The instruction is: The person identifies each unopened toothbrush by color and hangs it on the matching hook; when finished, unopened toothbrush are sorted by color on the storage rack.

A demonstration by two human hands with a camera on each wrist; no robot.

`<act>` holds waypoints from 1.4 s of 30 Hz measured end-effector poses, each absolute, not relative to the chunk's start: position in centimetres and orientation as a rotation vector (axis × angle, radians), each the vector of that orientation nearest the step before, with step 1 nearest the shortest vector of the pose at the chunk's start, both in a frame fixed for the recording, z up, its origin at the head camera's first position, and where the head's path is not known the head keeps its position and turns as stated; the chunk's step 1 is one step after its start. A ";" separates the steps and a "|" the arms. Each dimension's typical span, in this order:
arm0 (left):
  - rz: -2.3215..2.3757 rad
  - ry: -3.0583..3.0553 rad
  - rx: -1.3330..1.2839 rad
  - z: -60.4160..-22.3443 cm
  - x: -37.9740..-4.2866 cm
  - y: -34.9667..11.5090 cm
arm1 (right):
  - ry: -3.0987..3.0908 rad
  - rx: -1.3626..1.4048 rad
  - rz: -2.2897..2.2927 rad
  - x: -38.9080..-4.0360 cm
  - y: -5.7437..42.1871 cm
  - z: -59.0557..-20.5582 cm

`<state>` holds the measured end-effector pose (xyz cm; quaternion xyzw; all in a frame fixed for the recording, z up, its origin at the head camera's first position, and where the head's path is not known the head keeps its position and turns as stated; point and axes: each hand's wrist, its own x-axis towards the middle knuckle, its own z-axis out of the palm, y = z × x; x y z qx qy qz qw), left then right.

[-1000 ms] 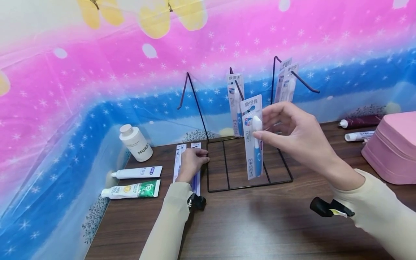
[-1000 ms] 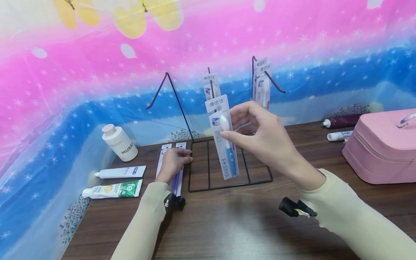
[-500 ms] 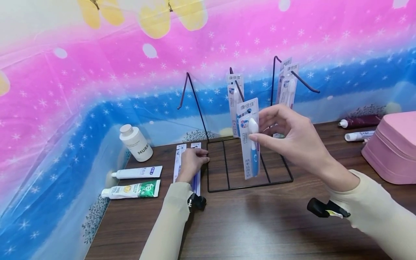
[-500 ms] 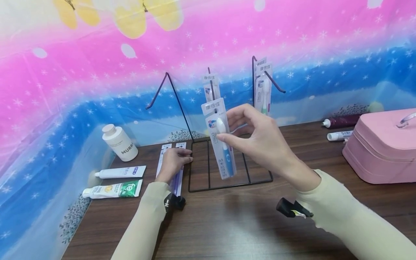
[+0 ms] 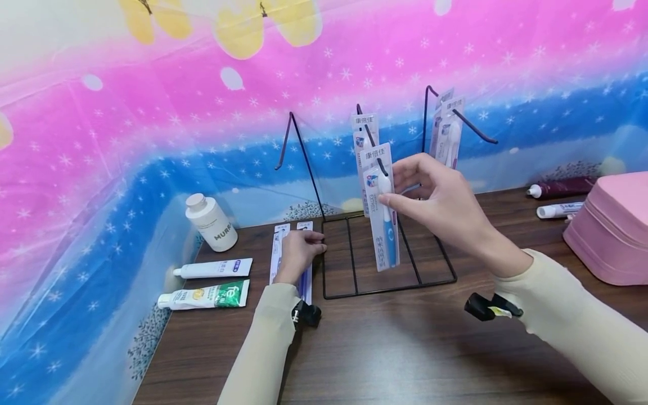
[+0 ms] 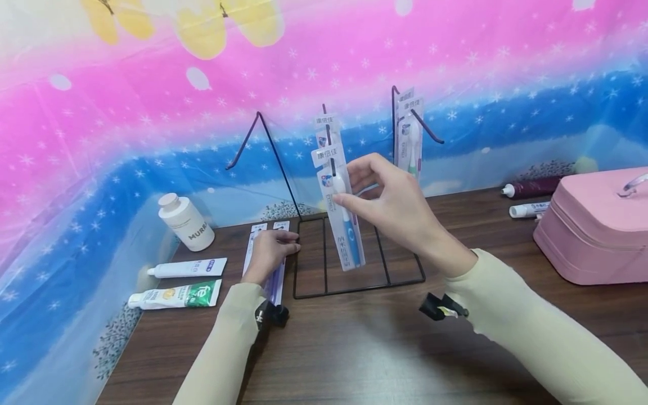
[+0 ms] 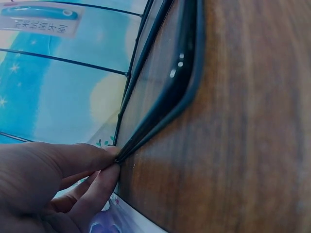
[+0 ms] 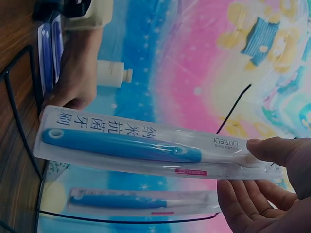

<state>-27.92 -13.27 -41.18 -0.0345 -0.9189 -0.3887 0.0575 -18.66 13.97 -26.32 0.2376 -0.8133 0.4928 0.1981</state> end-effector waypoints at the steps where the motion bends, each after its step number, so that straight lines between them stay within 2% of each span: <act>1: -1.179 -2.786 -0.102 -41.2 -27.9 -13.3 | -2.274 0.658 1.381 -19.0 13.9 -26.4; 11: -1.190 -2.783 -0.092 -41.3 -27.9 -13.2 | -2.260 0.580 1.387 -22.4 13.1 -26.7; 22: -1.180 -2.776 -0.104 -41.2 -27.8 -13.2 | -2.272 0.509 1.303 -24.2 12.7 -26.8; 33: -1.179 -2.783 -0.095 -41.2 -27.8 -13.2 | -2.265 0.541 1.281 -23.6 13.4 -27.9; 42: -1.182 -2.779 -0.095 -41.3 -27.8 -13.2 | -2.276 0.527 1.219 -21.9 16.4 -29.9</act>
